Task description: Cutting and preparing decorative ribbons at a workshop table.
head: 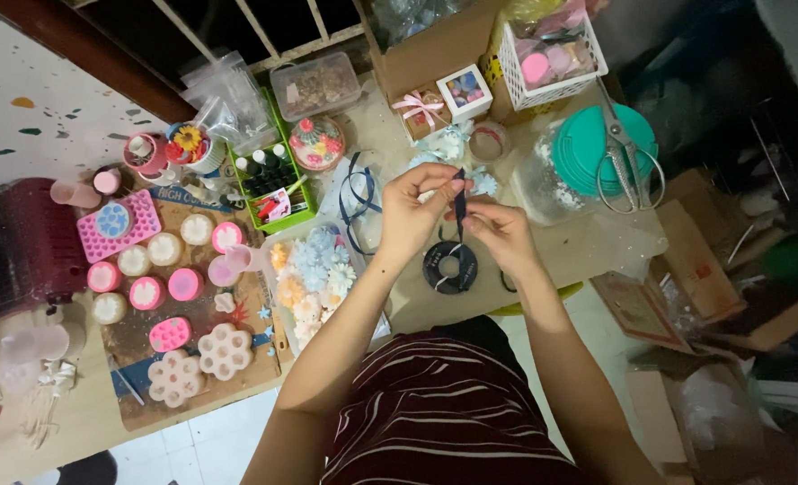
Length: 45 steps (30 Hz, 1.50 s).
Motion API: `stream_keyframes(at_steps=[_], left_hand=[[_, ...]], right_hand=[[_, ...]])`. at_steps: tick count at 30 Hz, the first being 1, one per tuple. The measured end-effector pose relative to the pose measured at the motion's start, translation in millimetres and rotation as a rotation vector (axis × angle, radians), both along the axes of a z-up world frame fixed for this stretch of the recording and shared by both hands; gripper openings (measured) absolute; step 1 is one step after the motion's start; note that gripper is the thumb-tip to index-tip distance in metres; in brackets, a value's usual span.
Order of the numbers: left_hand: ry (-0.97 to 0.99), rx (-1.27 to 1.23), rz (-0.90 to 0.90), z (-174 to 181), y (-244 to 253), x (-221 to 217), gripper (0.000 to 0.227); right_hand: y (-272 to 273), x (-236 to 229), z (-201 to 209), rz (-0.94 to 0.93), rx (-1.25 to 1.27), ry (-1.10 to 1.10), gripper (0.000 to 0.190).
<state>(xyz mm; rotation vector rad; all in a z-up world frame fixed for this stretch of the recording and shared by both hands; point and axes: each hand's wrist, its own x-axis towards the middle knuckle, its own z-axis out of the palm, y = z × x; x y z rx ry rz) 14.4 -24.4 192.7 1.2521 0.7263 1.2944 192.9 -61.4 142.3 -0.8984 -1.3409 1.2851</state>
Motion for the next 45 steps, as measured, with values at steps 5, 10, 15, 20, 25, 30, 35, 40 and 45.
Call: stream_keyframes(at_steps=[5,10,15,20,25,30,35,40,45], left_hand=[[0.018,-0.168,0.013,3,-2,1,0.014],[0.059,-0.126,0.061,9,-3,-2,0.015],[0.011,-0.082,0.103,-5,11,-7,0.014],[0.020,-0.085,0.219,-22,34,-27,0.013],[-0.015,-0.109,0.280,-48,58,-52,0.012],[0.009,-0.126,0.375,-76,79,-80,0.010],[0.107,-0.111,0.472,-101,98,-104,0.006],[-0.029,-0.125,0.500,-185,116,-115,0.013],[0.744,-0.512,0.653,-266,45,-59,0.088]], right_hand=[[-4,-9,9,0.000,-0.055,-0.009,0.017],[-3,-6,-3,-0.012,-0.081,-0.057,0.014],[-4,-1,-15,-0.006,-0.142,-0.053,0.016],[-9,8,-53,0.071,-0.194,-0.020,0.020],[-17,13,-95,0.069,-0.234,-0.094,0.022],[-26,18,-136,0.098,-0.307,-0.076,0.024],[-34,21,-154,0.115,-0.431,-0.006,0.027],[-36,20,-169,0.061,-0.451,-0.097,0.028],[-34,17,-183,-0.030,-0.446,-0.168,0.028]])
